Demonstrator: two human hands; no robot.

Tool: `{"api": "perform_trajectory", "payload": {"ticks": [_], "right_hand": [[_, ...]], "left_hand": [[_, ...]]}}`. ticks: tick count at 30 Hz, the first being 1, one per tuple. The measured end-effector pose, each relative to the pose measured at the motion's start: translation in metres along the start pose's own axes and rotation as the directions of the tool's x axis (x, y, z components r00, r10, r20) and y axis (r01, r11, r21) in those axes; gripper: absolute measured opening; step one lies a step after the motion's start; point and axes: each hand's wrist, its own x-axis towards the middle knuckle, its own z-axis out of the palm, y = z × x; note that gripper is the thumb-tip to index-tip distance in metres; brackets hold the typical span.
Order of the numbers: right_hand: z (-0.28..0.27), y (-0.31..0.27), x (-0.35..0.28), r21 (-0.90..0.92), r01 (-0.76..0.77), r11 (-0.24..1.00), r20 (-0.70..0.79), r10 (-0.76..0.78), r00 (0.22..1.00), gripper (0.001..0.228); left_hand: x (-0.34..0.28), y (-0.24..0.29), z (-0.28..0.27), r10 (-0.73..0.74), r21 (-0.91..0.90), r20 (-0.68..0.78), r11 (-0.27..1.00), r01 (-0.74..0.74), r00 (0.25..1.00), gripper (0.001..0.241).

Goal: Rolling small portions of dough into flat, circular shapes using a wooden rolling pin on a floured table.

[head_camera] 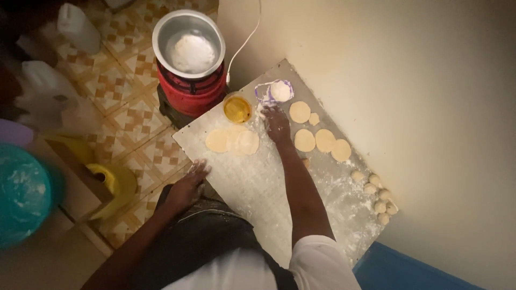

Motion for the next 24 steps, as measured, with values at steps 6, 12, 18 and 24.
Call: {"api": "perform_trajectory", "payload": {"ticks": [6, 12, 18, 24], "right_hand": [[-0.020, -0.012, -0.020, 0.025, -0.098, 0.995, 0.463, 0.075, 0.883, 0.054], [-0.085, -0.096, -0.103, -0.263, 0.036, 0.964, 0.301, 0.047, 0.952, 0.051], [-0.132, -0.153, -0.133, -0.209, -0.126, 0.970, 0.446, 0.209, 0.870, 0.057], [-0.127, -0.159, -0.150, -0.171, -0.266, 0.949, 0.457, 0.315, 0.832, 0.076]], "left_hand": [[0.000, 0.012, -0.009, -0.040, 0.017, 0.023, 0.999, 0.040, 0.999, 0.060], [0.005, 0.017, -0.009, -0.055, 0.022, 0.025, 0.998, 0.054, 0.998, 0.059], [0.005, 0.015, -0.002, 0.013, 0.138, -0.016, 0.990, -0.010, 1.000, 0.053], [0.022, 0.030, -0.001, -0.010, 0.304, -0.011, 0.953, 0.012, 1.000, 0.046]]}}
